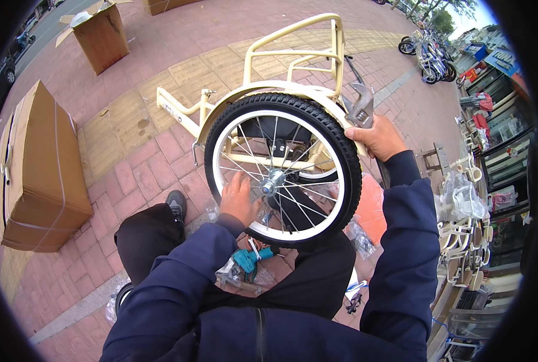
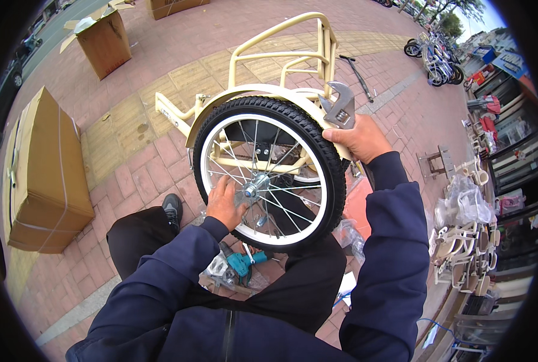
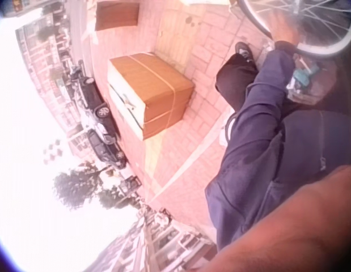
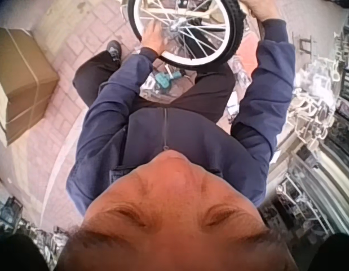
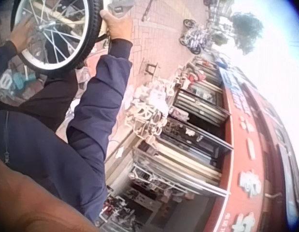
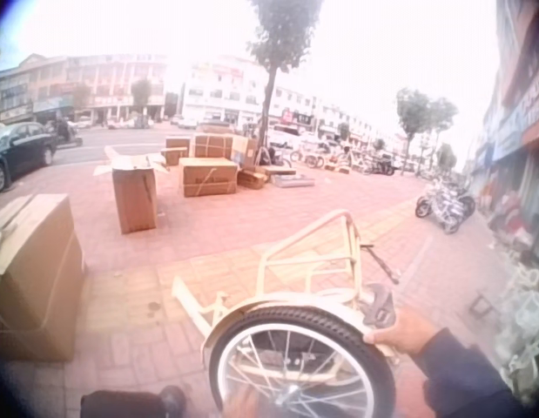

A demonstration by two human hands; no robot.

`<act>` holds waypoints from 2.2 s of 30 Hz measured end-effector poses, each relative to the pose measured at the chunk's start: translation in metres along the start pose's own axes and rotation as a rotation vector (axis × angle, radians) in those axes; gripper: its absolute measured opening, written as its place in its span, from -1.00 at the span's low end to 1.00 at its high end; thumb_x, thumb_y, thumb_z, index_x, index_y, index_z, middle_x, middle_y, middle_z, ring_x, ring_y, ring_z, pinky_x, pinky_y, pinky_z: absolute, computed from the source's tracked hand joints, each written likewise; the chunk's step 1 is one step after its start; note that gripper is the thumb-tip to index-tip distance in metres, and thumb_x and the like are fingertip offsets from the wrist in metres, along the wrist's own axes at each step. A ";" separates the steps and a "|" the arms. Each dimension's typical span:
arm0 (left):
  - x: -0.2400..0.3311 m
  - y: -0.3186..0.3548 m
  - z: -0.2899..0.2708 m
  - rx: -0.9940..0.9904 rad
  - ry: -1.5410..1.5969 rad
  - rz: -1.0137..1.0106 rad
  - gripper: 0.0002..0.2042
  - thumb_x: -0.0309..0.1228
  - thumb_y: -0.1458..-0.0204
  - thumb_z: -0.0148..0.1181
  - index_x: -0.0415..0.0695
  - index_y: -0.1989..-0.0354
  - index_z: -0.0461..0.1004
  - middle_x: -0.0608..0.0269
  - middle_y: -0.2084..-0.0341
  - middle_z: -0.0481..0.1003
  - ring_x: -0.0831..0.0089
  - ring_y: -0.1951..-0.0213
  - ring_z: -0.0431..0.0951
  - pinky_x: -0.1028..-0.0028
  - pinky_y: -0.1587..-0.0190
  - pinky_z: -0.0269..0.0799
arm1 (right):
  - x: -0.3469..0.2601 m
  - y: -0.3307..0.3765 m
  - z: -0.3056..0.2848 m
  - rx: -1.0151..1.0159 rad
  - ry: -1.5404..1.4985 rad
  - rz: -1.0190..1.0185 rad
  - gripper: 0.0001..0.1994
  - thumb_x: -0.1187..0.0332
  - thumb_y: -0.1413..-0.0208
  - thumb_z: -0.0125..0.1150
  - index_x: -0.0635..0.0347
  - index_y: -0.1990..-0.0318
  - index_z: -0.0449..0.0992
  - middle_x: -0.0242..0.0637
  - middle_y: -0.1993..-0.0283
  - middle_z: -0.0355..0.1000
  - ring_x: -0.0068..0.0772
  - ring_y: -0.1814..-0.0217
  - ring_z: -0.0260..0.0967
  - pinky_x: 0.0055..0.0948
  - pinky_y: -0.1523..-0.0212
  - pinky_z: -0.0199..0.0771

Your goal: The person assembles a tricycle by attaching a rear fender, installing a rear wheel, and tightening the axle nuts. They use a cordless drill and a wrench to secure components.

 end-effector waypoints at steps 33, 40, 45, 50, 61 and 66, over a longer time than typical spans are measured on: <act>-0.014 0.006 0.022 -0.130 0.219 0.105 -0.59 -0.31 0.17 0.38 -0.24 0.20 0.38 -0.06 0.27 0.50 -0.09 0.12 0.49 0.10 0.03 0.37 | 0.148 0.100 0.286 0.369 -0.464 0.170 -0.66 0.17 -0.38 0.04 0.33 0.27 0.43 -0.31 0.54 0.45 -0.54 0.60 0.43 -0.50 0.59 0.43; -0.028 0.018 0.029 -0.037 0.189 0.005 -0.28 -0.22 0.26 0.48 -0.26 -0.09 0.30 -0.16 0.07 0.41 -0.16 -0.10 0.38 0.08 -0.29 0.22 | 0.146 0.089 0.291 0.397 -0.493 0.215 -0.71 0.23 -0.37 0.06 0.33 0.26 0.43 -0.29 0.54 0.47 -0.54 0.61 0.43 -0.48 0.57 0.45; -0.027 0.019 0.035 0.023 0.195 0.006 -0.26 -0.28 0.30 0.47 -0.27 -0.11 0.28 -0.17 0.05 0.38 -0.21 -0.14 0.32 0.04 -0.31 0.17 | 0.163 0.089 0.296 0.402 -0.434 0.205 -0.67 0.17 -0.36 0.05 0.34 0.23 0.45 -0.22 0.55 0.46 -0.38 0.56 0.43 -0.30 0.46 0.42; -0.024 0.015 0.027 0.052 0.204 0.026 -0.30 -0.37 0.36 0.45 -0.26 -0.06 0.30 -0.09 0.12 0.37 -0.10 -0.05 0.35 0.11 -0.21 0.24 | 0.153 0.088 0.273 0.439 -0.140 0.085 -0.64 0.14 -0.32 0.07 0.35 0.19 0.48 0.09 0.40 0.50 0.24 0.31 0.48 -0.04 0.28 0.42; -0.027 0.009 0.024 0.026 0.190 0.066 -0.26 -0.36 0.38 0.50 -0.26 -0.06 0.27 -0.11 0.14 0.34 -0.11 -0.02 0.34 0.11 -0.18 0.24 | 0.098 0.086 0.209 0.071 0.482 0.051 -0.59 0.04 -0.24 0.17 0.32 0.23 0.56 0.10 0.37 0.53 0.29 0.24 0.49 0.04 0.17 0.45; -0.023 0.013 0.027 -0.004 0.228 -0.003 -0.26 -0.33 0.34 0.50 -0.27 -0.08 0.27 -0.12 0.11 0.35 -0.12 -0.06 0.33 0.11 -0.19 0.24 | 0.087 0.090 0.209 0.061 0.328 0.067 -0.57 0.03 -0.06 0.36 0.29 0.20 0.59 0.06 0.30 0.57 0.17 0.16 0.53 -0.10 0.12 0.49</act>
Point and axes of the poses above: each hand's wrist, its own y-axis away from the middle knuckle, its own z-axis out of the palm, x = y × z, the point moved 9 cm from there along -y, towards the middle knuckle
